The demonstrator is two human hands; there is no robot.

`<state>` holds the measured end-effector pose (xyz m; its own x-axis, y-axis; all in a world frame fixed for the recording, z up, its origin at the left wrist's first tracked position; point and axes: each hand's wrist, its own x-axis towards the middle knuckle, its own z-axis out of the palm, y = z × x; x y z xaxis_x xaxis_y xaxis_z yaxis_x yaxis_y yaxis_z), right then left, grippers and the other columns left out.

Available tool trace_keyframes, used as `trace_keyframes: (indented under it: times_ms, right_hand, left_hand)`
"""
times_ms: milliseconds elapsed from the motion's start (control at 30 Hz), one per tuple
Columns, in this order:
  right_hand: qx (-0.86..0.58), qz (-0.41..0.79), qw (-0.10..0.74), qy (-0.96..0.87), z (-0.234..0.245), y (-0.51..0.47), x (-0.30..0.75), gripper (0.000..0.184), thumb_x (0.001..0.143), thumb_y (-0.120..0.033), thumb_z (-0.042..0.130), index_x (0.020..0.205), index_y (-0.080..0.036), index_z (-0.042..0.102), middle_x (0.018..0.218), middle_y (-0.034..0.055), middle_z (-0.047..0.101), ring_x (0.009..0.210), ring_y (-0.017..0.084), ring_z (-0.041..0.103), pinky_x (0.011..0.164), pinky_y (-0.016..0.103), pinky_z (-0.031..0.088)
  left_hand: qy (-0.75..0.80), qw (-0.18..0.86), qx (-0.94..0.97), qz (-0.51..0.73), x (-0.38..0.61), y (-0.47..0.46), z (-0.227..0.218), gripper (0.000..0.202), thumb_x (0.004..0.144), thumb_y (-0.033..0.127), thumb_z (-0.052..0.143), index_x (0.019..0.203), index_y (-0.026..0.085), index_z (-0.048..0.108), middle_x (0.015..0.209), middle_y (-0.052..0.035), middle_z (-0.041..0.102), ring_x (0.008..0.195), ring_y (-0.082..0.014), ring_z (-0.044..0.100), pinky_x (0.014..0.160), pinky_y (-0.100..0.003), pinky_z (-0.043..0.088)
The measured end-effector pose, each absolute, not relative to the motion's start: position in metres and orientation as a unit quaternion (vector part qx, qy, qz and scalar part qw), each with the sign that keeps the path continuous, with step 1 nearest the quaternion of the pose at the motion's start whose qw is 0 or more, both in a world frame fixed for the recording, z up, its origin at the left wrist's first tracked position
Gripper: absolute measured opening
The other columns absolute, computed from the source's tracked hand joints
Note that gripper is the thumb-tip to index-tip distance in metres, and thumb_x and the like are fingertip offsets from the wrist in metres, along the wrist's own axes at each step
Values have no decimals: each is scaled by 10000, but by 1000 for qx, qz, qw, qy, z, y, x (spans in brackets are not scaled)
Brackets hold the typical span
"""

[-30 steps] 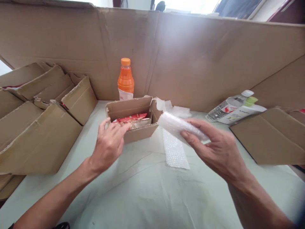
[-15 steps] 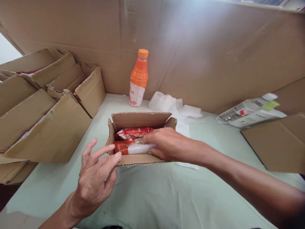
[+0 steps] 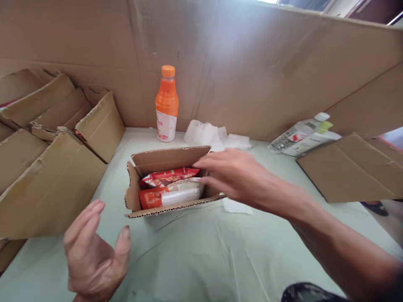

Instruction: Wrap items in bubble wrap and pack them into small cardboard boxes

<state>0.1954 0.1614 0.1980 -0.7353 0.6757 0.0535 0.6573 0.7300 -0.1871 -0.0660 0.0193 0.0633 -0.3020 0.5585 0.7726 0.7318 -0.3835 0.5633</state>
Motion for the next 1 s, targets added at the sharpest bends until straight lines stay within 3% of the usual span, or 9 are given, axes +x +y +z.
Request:
trace_keyframes:
  times_ms: [100, 167, 233, 367, 467, 633, 767, 867, 1000]
  right_hand:
    - [-496, 106, 239, -828, 179, 138, 252, 223, 959, -336, 548, 1010, -210, 724, 973, 69, 763, 849, 189, 685, 653, 277, 518]
    - [-535, 188, 245, -786, 143, 128, 265, 270, 909, -359, 606, 1101, -196, 705, 1017, 83, 761, 842, 189, 689, 553, 243, 497]
    - [-531, 255, 227, -775, 103, 123, 257, 323, 853, -369, 656, 1113, -181, 685, 1038, 88, 745, 846, 189, 679, 599, 259, 526]
    - [-561, 251, 269, -741, 57, 109, 235, 211, 860, -387, 616, 866, -178, 640, 819, 46, 680, 700, 179, 617, 654, 311, 531]
    - [-556, 234, 321, -730, 54, 76, 248, 219, 883, -401, 592, 804, -199, 617, 828, 63, 683, 755, 218, 652, 676, 331, 543]
    - [-529, 247, 365, -725, 47, 19, 251, 241, 873, -296, 610, 1096, -213, 648, 1022, 105, 719, 919, 260, 693, 736, 349, 581]
    - [-496, 269, 384, -731, 36, 14, 222, 457, 877, -268, 635, 1324, -213, 562, 1287, 147, 663, 1173, 277, 640, 974, 409, 552]
    - [-503, 251, 401, -723, 35, 19, 238, 429, 891, -330, 655, 1300, -215, 592, 1288, 146, 663, 1199, 275, 624, 1021, 428, 526]
    - [-581, 171, 429, -670, 43, -7, 319, 211, 900, -377, 630, 1016, -210, 691, 1078, 119, 726, 1021, 262, 683, 895, 402, 570]
  left_hand:
    - [-619, -136, -497, -592, -64, 16, 34, 614, 878, 245, 701, 1455, 240, 488, 1454, -139, 533, 1312, -295, 572, 1134, -515, 471]
    - [-640, -257, -446, -571, -61, 20, 17, 581, 889, 335, 691, 1428, 245, 494, 1414, -130, 570, 1254, -273, 617, 1069, -437, 529]
    - [-648, -314, -406, -562, -54, 29, 8, 562, 871, 389, 702, 1379, 228, 523, 1317, -120, 631, 1145, -247, 669, 989, -378, 568]
    - [-643, -342, -395, -560, -39, 36, 15, 536, 835, 440, 711, 1286, 183, 576, 1216, -109, 677, 1057, -221, 687, 940, -334, 574]
    - [-650, -364, -415, -522, -34, 13, 17, 547, 826, 473, 709, 1263, 165, 595, 1182, -119, 700, 1048, -237, 701, 912, -334, 590]
    - [-711, -325, -405, -475, -53, -40, 5, 555, 734, 559, 758, 1124, 171, 683, 1006, -105, 740, 1012, -307, 721, 899, -429, 616]
    - [-765, -308, -359, -438, -67, -40, 16, 662, 642, 608, 770, 1252, 376, 656, 1143, 27, 764, 1203, -427, 644, 1069, -642, 497]
    - [-765, -324, -377, -410, -51, -28, 26, 683, 615, 596, 776, 1272, 547, 599, 1177, 172, 740, 1276, -453, 587, 1120, -680, 439]
    - [-635, -391, -518, -418, 10, -11, 25, 629, 782, 456, 742, 1371, 297, 586, 1214, -35, 738, 1214, -373, 647, 1094, -576, 506]
